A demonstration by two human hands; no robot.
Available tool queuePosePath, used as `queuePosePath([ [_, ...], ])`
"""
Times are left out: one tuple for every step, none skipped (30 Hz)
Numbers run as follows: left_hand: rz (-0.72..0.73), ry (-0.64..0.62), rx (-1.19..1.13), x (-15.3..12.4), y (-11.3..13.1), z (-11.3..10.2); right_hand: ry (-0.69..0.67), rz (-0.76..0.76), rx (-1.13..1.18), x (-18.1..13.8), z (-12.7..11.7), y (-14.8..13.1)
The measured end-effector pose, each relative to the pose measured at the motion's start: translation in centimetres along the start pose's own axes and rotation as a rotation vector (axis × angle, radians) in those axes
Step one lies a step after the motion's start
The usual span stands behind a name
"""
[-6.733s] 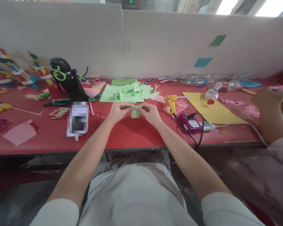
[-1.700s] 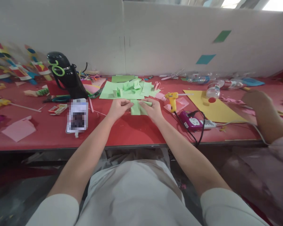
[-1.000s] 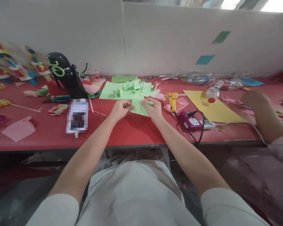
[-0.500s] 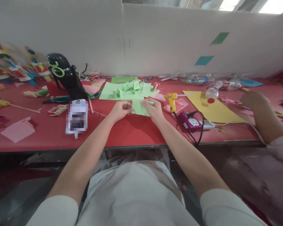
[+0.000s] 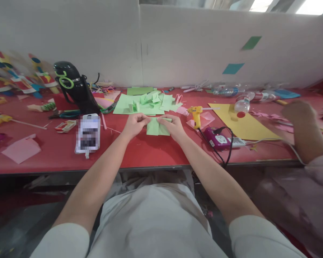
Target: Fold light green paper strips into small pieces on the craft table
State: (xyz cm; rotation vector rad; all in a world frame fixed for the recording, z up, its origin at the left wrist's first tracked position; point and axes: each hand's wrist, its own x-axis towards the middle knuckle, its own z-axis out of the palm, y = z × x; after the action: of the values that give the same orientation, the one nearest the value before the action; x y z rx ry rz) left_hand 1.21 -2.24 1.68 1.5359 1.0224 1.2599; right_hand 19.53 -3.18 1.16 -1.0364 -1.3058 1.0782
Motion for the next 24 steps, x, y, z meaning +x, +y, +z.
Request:
queuePosePath([
  [-0.002, 0.013, 0.009, 0.0, 0.0, 0.0, 0.004, -0.014, -0.032, 0.0, 0.0, 0.0],
  [-0.004, 0.022, 0.012, 0.0, -0.1, 0.0, 0.011, -0.031, -0.070, 0.0, 0.0, 0.1],
  [-0.003, 0.028, 0.015, 0.0, -0.2, 0.1, 0.019, -0.047, -0.113, 0.0, 0.0, 0.1],
  [0.003, 0.033, 0.019, 0.0, -0.3, 0.1, 0.027, -0.058, -0.149, 0.0, 0.0, 0.2],
  [0.016, 0.042, 0.029, 0.1, -0.4, 0.0, 0.030, -0.063, -0.170, 0.1, 0.0, 0.3],
  [0.037, 0.060, 0.051, 0.1, -0.5, 0.0, 0.030, -0.065, -0.174, 0.2, 0.0, 0.4],
  [0.062, 0.086, 0.083, 0.1, -0.6, 0.0, 0.026, -0.071, -0.170, 0.2, -0.1, 0.6],
  [0.089, 0.118, 0.122, 0.2, -0.7, -0.1, 0.020, -0.085, -0.166, 0.3, -0.1, 0.7],
  [0.112, 0.151, 0.164, 0.2, -0.8, -0.2, 0.018, -0.111, -0.171, 0.3, -0.2, 0.8],
  [0.127, 0.184, 0.201, 0.2, -0.9, -0.3, 0.019, -0.145, -0.185, 0.3, -0.2, 0.8],
  [0.134, 0.212, 0.228, 0.3, -1.0, -0.4, 0.018, -0.180, -0.201, 0.3, -0.2, 0.9],
  [0.131, 0.231, 0.237, 0.3, -1.0, -0.5, 0.012, -0.209, -0.206, 0.3, -0.2, 0.8],
  [0.120, 0.243, 0.227, 0.4, -1.1, -0.6, -0.004, -0.229, -0.193, 0.3, -0.2, 0.8],
  [0.106, 0.245, 0.201, 0.4, -1.2, -0.6, -0.026, -0.242, -0.167, 0.2, -0.1, 0.8],
  [0.090, 0.238, 0.162, 0.5, -1.2, -0.6, -0.052, -0.251, -0.137, 0.2, -0.1, 0.8],
  [0.075, 0.223, 0.118, 0.5, -1.2, -0.6, -0.074, -0.259, -0.111, 0.2, 0.0, 0.8],
  [0.065, 0.202, 0.079, 0.5, -1.2, -0.6, -0.090, -0.267, -0.092, 0.2, 0.0, 0.8],
  [0.059, 0.176, 0.048, 0.5, -1.2, -0.5, -0.099, -0.268, -0.074, 0.2, 0.1, 0.9],
  [0.053, 0.147, 0.023, 0.5, -1.2, -0.5, -0.104, -0.254, -0.053, 0.3, 0.1, 1.0],
  [0.046, 0.117, -0.001, 0.5, -1.1, -0.4, -0.109, -0.228, -0.030, 0.3, 0.1, 1.0],
  [0.039, 0.087, -0.023, 0.4, -1.0, -0.3, -0.113, -0.195, -0.004, 0.3, 0.1, 1.1],
  [0.030, 0.058, -0.050, 0.3, -0.9, -0.2, -0.113, -0.159, 0.023, 0.4, 0.2, 1.2],
  [0.016, 0.033, -0.078, 0.2, -0.8, -0.1, -0.110, -0.124, 0.050, 0.4, 0.2, 1.3],
  [-0.001, 0.010, -0.106, 0.1, -0.7, 0.0, -0.104, -0.095, 0.077, 0.4, 0.2, 1.3],
])
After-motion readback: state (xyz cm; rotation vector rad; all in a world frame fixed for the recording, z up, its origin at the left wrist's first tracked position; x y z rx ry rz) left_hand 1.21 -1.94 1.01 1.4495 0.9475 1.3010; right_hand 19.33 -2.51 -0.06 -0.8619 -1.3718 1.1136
